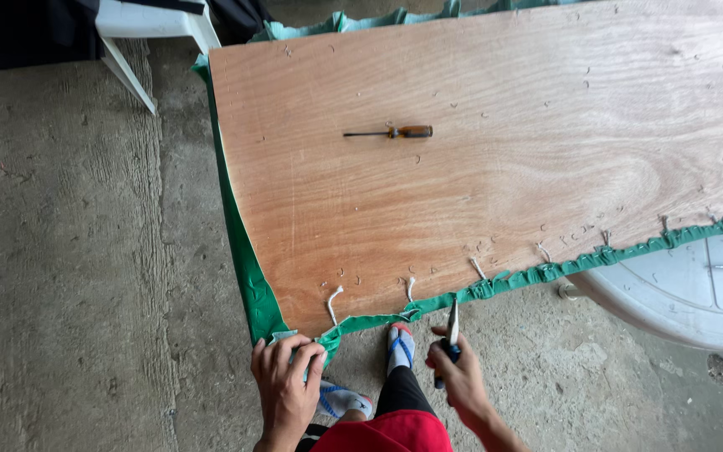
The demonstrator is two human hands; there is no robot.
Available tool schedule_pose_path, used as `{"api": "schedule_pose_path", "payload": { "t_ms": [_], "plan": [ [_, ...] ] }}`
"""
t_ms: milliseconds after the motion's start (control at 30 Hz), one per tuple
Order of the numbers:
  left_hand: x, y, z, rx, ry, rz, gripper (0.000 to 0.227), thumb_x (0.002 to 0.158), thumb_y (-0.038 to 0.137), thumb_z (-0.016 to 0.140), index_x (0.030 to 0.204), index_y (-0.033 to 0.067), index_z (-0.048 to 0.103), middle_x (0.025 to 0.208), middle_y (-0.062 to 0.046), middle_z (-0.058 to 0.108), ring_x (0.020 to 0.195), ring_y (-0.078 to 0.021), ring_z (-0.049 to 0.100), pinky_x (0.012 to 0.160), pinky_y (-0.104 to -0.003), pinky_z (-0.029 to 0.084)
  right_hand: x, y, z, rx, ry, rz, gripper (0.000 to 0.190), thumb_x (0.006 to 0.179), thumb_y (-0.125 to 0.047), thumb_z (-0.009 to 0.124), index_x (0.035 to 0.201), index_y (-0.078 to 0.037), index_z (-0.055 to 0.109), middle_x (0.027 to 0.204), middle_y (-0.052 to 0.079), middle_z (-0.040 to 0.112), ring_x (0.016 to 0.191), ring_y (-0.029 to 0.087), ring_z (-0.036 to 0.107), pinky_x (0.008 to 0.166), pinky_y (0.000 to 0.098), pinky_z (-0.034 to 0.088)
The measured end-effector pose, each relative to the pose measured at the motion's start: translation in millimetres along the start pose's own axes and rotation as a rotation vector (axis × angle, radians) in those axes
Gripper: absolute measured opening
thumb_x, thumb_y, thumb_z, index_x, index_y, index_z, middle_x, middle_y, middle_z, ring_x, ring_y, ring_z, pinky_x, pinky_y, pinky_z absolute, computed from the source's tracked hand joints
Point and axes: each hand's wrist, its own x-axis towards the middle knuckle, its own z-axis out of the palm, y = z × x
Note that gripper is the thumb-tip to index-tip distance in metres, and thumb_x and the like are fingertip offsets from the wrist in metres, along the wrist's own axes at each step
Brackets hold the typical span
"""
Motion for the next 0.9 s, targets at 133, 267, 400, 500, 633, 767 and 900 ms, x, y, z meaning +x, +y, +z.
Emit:
{"api": "schedule_pose_path", "payload": {
  "t_ms": [133,267,400,500,633,767,900],
  "plan": [
    [-0.9,2.2,0.4,-0.013,0.026,0.002,0.013,0.085,0.027,0.073,0.095,0.0189,0.071,0.105,0.003,0.063,0.106,-0.0248,0.059,0.114,-0.059,0.031,-17.7,-49.4,-33.6,0.264,-0.24,0.135,0.064,0.093,-0.013,0.057,0.154,-0.006,0.038,0.128,0.018,0.071,0.121,0.029,0.068,0.098,0.0415,0.054],
    [0.9,0.7,1.0,0.005,0.02,0.005,0.014,0.083,0.026,0.074,0.094,0.0188,0.071,0.106,0.002,0.062,0.107,-0.0257,0.059,0.112,-0.06,0.031,-11.1,-80.9,-54.6,0.236,-0.375,0.238,0.062,0.092,-0.011,0.056,0.151,-0.005,0.039,0.123,0.016,0.073,0.117,0.029,0.069,0.097,0.0443,0.057],
    [-0.6,2.0,-0.8,-0.003,0.017,0.01,0.013,0.084,0.026,0.073,0.094,0.0187,0.071,0.107,0.002,0.062,0.109,-0.0259,0.058,0.113,-0.06,0.031,-1.0,-88.0,-67.9,0.351,-0.534,0.274,0.059,0.098,-0.015,0.057,0.151,0.003,0.041,0.114,0.021,0.07,0.112,0.034,0.069,0.098,0.0484,0.057],
    [0.0,3.1,-1.2,0.005,-0.006,-0.018,0.014,0.084,0.026,0.074,0.095,0.0186,0.071,0.106,0.002,0.062,0.107,-0.0254,0.058,0.113,-0.06,0.031,-1.0,-89.7,-69.3,0.295,-0.538,0.24,0.057,0.101,-0.015,0.057,0.152,0.005,0.042,0.108,0.02,0.069,0.109,0.033,0.068,0.098,0.0485,0.057],
    [0.4,4.4,-1.2,0.009,0.01,-0.01,0.013,0.084,0.026,0.073,0.095,0.019,0.071,0.106,0.002,0.062,0.108,-0.0258,0.058,0.113,-0.06,0.031,-2.4,-94.7,-69.5,0.27,-0.483,0.354,0.059,0.092,-0.014,0.054,0.149,-0.002,0.043,0.11,0.016,0.074,0.109,0.028,0.072,0.095,0.0456,0.057],
    [0.7,4.9,0.1,0.002,0.037,-0.008,0.014,0.083,0.026,0.073,0.094,0.0197,0.071,0.106,0.003,0.063,0.108,-0.0257,0.058,0.113,-0.059,0.032,8.7,-82.0,-63.1,0.517,-0.608,0.249,0.042,0.1,-0.015,0.058,0.138,0.0,0.049,0.095,0.01,0.066,0.092,0.025,0.068,0.09,0.0481,0.058],
    [0.0,3.1,4.5,-0.01,0.038,-0.031,0.015,0.082,0.027,0.075,0.094,0.0196,0.071,0.106,0.003,0.064,0.107,-0.0252,0.059,0.113,-0.059,0.033,16.2,-57.2,-43.8,0.258,-0.306,0.107,0.027,0.106,-0.018,0.063,0.114,0.005,0.052,0.076,0.005,0.054,0.067,0.022,0.057,0.069,0.047,0.055]
  ]
}}
